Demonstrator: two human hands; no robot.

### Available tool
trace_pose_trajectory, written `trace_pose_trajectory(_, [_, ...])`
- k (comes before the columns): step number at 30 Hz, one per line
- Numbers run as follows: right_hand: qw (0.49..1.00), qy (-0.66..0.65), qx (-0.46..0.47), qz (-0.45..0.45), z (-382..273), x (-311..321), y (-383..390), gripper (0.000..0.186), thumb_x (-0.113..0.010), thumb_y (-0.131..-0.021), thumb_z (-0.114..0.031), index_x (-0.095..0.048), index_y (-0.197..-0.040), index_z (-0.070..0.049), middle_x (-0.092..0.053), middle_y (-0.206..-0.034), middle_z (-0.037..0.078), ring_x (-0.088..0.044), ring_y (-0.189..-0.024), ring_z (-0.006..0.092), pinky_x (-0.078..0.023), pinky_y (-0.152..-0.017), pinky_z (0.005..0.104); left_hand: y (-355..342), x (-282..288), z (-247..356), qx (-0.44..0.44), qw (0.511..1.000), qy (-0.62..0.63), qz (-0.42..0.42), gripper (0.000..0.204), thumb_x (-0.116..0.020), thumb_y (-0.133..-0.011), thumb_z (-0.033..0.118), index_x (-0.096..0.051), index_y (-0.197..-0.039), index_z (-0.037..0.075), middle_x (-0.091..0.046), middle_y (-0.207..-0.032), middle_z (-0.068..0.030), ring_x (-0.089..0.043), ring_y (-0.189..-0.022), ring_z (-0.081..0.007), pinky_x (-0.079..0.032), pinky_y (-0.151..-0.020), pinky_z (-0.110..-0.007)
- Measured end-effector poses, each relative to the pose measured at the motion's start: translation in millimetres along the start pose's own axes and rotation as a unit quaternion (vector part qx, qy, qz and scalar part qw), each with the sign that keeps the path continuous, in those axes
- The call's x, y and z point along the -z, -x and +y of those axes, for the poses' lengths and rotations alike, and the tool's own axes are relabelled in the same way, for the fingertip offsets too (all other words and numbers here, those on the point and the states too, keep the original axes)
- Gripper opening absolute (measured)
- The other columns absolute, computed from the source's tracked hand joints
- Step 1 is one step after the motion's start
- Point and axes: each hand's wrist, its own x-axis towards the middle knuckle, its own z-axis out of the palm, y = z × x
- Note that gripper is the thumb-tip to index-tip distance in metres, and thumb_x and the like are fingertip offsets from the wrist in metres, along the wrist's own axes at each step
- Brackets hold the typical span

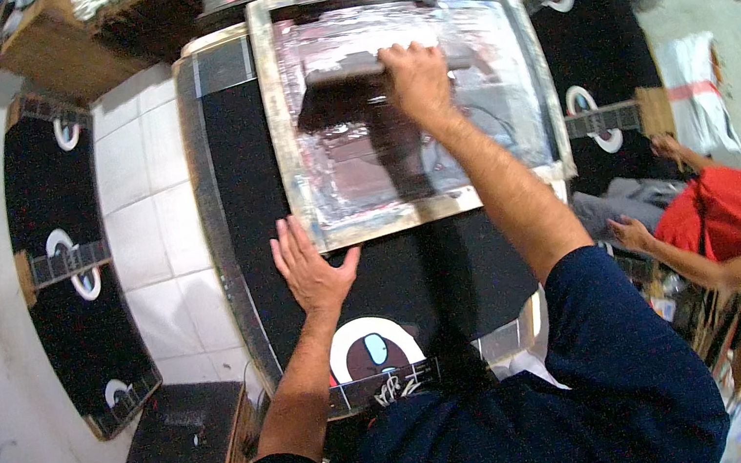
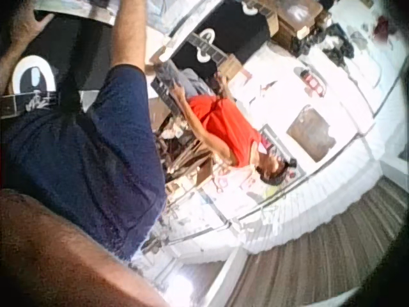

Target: The person screen prints a design onto a black skateboard deck. They repeatedly place a screen printing frame over the deck, pull a squeegee across the screen to transfer ink, and lift the frame to reveal the printed graphic.

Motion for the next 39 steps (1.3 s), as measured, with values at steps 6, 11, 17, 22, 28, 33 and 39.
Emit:
trace_pose_trajectory(6, [0.999, -0.035, -0.015, -0.003, -19.4, 13.6, 54.3, 0.028, -0.070, -0.078, -0.007, -0.064, -0.105, -0.013, -0.063, -0.099, 0.005, -0.060, -0.100, 0.0268, -0.043, -0.091, 0.0452, 1.7, -0.2, -0.7, -0.012, 1.000, -0.003, 0.002, 0.123, -0.089, -0.072, 0.050, -0.023, -0.159, -0.006, -0.037, -0.158, -0.0271, -0.031, -0.152, -0.0363, -0.022, -0.126, -0.056])
trace_pose_trajectory(11, [0.999, -0.027, -0.020, -0.020, -17.3, 12.8, 52.5, 0.026, -0.076, -0.080, -0.012, -0.065, -0.103, -0.016, -0.065, -0.099, 0.003, -0.060, -0.102, 0.0267, -0.042, -0.095, 0.0471, -1.1, 1.2, -1.3, 0.017, 0.998, 0.065, 0.008, 0.123, -0.092, -0.069, 0.042, -0.024, -0.160, -0.003, -0.034, -0.163, -0.0234, -0.032, -0.153, -0.0351, -0.020, -0.127, -0.053])
trace_pose_trajectory(17, [0.994, -0.001, -0.035, -0.100, -3.7, 22.0, 22.2, 0.037, -0.083, -0.080, -0.022, -0.070, -0.114, -0.018, -0.072, -0.105, 0.004, -0.065, -0.109, 0.0257, -0.037, -0.105, 0.0549, -5.4, 6.7, 12.7, 0.105, 0.973, 0.204, 0.008, 0.113, -0.095, -0.069, 0.019, -0.030, -0.160, 0.003, -0.055, -0.147, -0.0243, -0.053, -0.138, -0.0384, -0.015, -0.127, -0.059])
trace_pose_trajectory(22, [0.988, -0.098, -0.022, -0.115, 17.1, 35.8, -27.1, 0.028, -0.079, -0.081, -0.018, -0.074, -0.109, -0.015, -0.077, -0.102, 0.010, -0.070, -0.106, 0.0334, -0.044, -0.091, 0.0566, -3.7, 17.9, 25.2, 0.154, 0.943, 0.295, 0.021, 0.110, -0.093, -0.069, 0.009, -0.031, -0.160, 0.003, -0.056, -0.147, -0.0230, -0.056, -0.134, -0.0367, -0.037, -0.118, -0.050])
trace_pose_trajectory(28, [0.969, -0.116, 0.007, -0.217, 14.3, 43.6, 0.0, 0.046, -0.085, -0.080, -0.025, -0.070, -0.122, -0.014, -0.076, -0.110, 0.012, -0.068, -0.111, 0.0351, -0.046, -0.090, 0.0545, -4.4, 20.4, 31.3, 0.162, 0.948, 0.274, 0.027, 0.109, -0.092, -0.068, 0.005, -0.032, -0.159, 0.000, -0.056, -0.148, -0.0223, -0.059, -0.131, -0.0322, -0.047, -0.111, -0.040])
trace_pose_trajectory(33, [0.976, -0.068, 0.028, -0.205, 33.4, 10.0, -59.6, 0.049, -0.085, -0.080, -0.035, -0.070, -0.123, -0.016, -0.076, -0.105, 0.013, -0.071, -0.106, 0.0350, -0.052, -0.085, 0.0532, -2.4, 14.2, 28.4, 0.185, 0.932, 0.311, 0.002, 0.110, -0.089, -0.071, 0.000, -0.027, -0.161, 0.001, -0.054, -0.148, -0.0219, -0.060, -0.128, -0.0286, -0.050, -0.108, -0.039])
trace_pose_trajectory(39, [0.985, -0.067, -0.009, -0.157, 44.0, -15.7, -114.9, 0.045, -0.084, -0.081, -0.036, -0.071, -0.119, -0.017, -0.077, -0.106, 0.011, -0.072, -0.105, 0.0331, -0.051, -0.086, 0.0537, -2.6, 10.4, 24.2, 0.168, 0.935, 0.312, 0.016, 0.114, -0.088, -0.071, -0.003, -0.022, -0.163, 0.003, -0.055, -0.145, -0.0200, -0.062, -0.124, -0.0260, -0.052, -0.105, -0.039])
